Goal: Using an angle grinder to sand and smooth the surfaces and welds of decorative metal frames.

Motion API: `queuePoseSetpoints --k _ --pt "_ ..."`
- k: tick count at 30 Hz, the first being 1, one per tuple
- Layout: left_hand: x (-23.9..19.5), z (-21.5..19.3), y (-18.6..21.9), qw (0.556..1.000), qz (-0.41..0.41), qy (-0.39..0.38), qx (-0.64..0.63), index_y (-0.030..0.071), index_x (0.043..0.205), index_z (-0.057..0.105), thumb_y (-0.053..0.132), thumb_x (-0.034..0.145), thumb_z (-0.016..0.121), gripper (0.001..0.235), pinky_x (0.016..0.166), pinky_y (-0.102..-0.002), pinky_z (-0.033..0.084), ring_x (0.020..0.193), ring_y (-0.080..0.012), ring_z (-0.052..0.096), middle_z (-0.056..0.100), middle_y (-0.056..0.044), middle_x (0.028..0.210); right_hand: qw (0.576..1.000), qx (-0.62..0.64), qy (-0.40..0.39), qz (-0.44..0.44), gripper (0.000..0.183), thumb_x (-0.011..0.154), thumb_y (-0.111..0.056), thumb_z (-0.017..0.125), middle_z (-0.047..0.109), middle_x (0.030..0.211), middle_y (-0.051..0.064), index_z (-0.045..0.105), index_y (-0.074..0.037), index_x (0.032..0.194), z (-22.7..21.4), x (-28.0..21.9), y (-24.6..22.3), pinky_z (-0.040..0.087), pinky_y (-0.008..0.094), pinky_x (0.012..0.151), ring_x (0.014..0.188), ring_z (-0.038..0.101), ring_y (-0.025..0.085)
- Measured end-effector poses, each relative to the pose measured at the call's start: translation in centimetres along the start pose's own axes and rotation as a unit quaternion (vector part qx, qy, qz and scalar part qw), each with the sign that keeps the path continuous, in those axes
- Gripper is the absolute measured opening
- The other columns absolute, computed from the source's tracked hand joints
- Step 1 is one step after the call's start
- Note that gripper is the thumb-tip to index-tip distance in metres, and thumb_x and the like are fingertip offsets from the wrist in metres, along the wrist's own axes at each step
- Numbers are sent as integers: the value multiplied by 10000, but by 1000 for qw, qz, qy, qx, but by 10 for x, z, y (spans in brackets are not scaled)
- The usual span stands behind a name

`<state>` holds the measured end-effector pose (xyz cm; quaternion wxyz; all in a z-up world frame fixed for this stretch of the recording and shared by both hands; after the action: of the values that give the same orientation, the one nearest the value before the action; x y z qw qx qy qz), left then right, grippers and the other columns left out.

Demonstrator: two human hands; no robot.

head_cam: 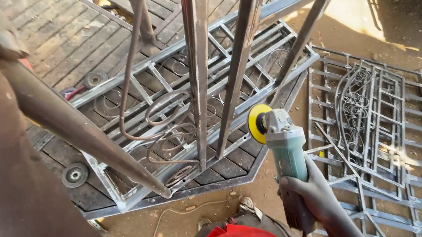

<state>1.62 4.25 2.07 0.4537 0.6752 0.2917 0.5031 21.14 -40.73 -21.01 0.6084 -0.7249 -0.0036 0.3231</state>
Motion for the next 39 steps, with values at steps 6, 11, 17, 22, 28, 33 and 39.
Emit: queuePoseSetpoints --k 6,11,17,22,28,33,39 --pt "-7 27 39 987 46 44 -149 180 753 333 169 1138 628 485 494 -262 329 528 -136 412 391 -32 654 997 71 -23 5 518 670 -48 745 626 804 294 517 47 1126 9 -3 26 520 492 536 600 637 413" --pt "-46 40 46 984 132 8 -122 120 1125 432 284 1124 683 300 441 -271 422 527 -124 452 423 -60 700 995 92 -22 41 503 706 -32 687 620 831 339 514 75 1166 9 -9 40 498 524 533 597 615 458" --pt "-66 44 19 979 100 -19 -175 135 967 440 607 974 631 509 433 -234 382 495 -106 470 461 -14 630 992 110 -14 62 456 748 -33 662 630 895 332 529 108 1161 -7 -11 53 489 528 572 649 596 447" --pt "-79 48 3 967 61 -69 -237 111 867 467 707 915 622 618 401 -243 381 443 -126 447 451 -26 586 992 97 11 79 500 779 -59 644 636 890 366 536 98 1241 -23 -11 61 473 539 591 664 616 500" --pt "-98 44 -28 980 18 -41 -193 158 937 552 315 1016 674 214 403 -237 397 470 -88 492 506 37 590 990 125 2 64 461 779 -64 661 640 878 344 536 97 1192 -36 -13 74 487 538 559 627 621 488" --pt "-115 46 -34 990 -23 17 -142 87 924 569 120 1001 689 146 419 -225 428 475 -80 499 527 -10 614 990 126 7 67 451 779 -71 651 634 899 326 532 96 1180 -40 -19 75 493 535 563 649 616 466" --pt "-132 47 -29 989 9 65 -129 86 880 485 62 1010 663 222 399 -244 419 469 -102 479 487 -27 623 989 133 4 62 417 809 -86 637 642 895 312 555 89 1178 -51 -26 82 506 521 563 649 617 431"
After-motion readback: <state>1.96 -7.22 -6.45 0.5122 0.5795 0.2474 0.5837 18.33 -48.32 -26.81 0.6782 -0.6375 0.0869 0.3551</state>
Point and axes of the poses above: each hand's wrist, its own x-axis towards the middle knuckle, its own z-axis out of the palm, y = z × x, the point moved 5 cm from there along x, towards the middle knuckle
